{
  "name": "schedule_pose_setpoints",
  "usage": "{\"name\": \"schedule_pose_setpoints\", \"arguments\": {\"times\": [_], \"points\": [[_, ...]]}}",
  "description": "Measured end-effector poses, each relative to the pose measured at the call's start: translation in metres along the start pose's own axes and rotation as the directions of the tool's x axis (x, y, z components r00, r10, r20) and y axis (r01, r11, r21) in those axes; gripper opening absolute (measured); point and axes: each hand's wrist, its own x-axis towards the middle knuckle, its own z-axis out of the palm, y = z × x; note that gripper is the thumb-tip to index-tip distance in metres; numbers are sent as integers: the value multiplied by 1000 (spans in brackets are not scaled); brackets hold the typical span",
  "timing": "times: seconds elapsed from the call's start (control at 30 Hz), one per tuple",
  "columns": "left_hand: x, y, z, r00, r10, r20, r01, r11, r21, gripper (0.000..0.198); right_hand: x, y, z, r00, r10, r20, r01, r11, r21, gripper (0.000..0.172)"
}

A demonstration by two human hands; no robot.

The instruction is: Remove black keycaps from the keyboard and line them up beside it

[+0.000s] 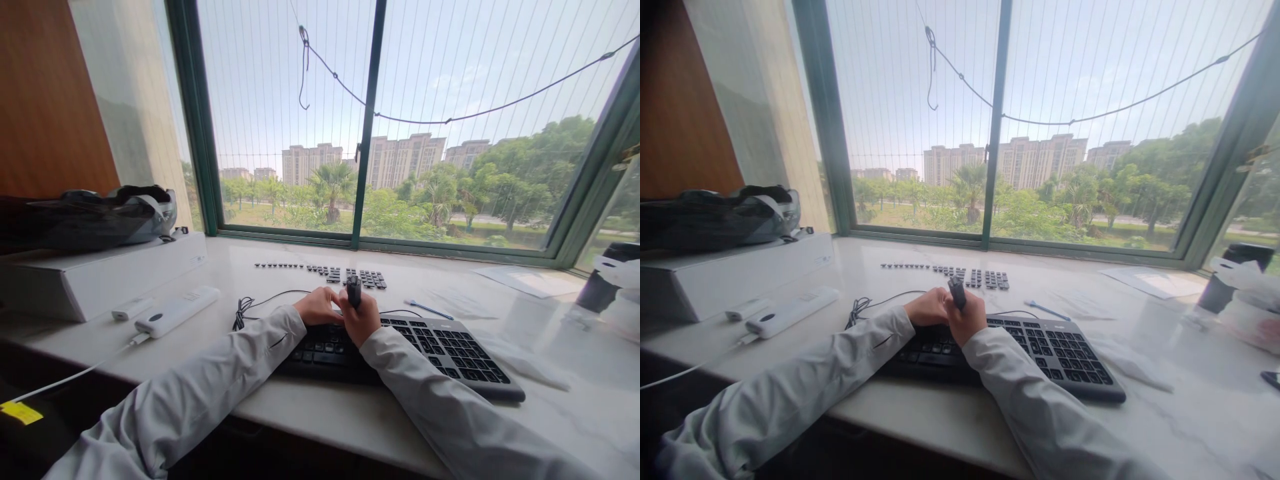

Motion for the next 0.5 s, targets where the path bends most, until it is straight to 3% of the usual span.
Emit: {"name": "schedule_pose_setpoints", "arguments": {"times": [0.2, 0.37, 0.5], "points": [[-1, 7, -2, 992, 104, -70, -100, 994, 53, 25, 2, -9, -6, 998, -21, -51, 22, 1000, 13, 32], [-2, 17, -4, 957, 229, -176, -205, 968, 145, 28, 16, -1, -11, 972, 193, -132, -150, 948, 280, 36], [-2, 19, -3, 963, 172, -209, -154, 983, 102, 31, 24, 9, -11, 929, 336, -153, -212, 825, 524, 36]]}}
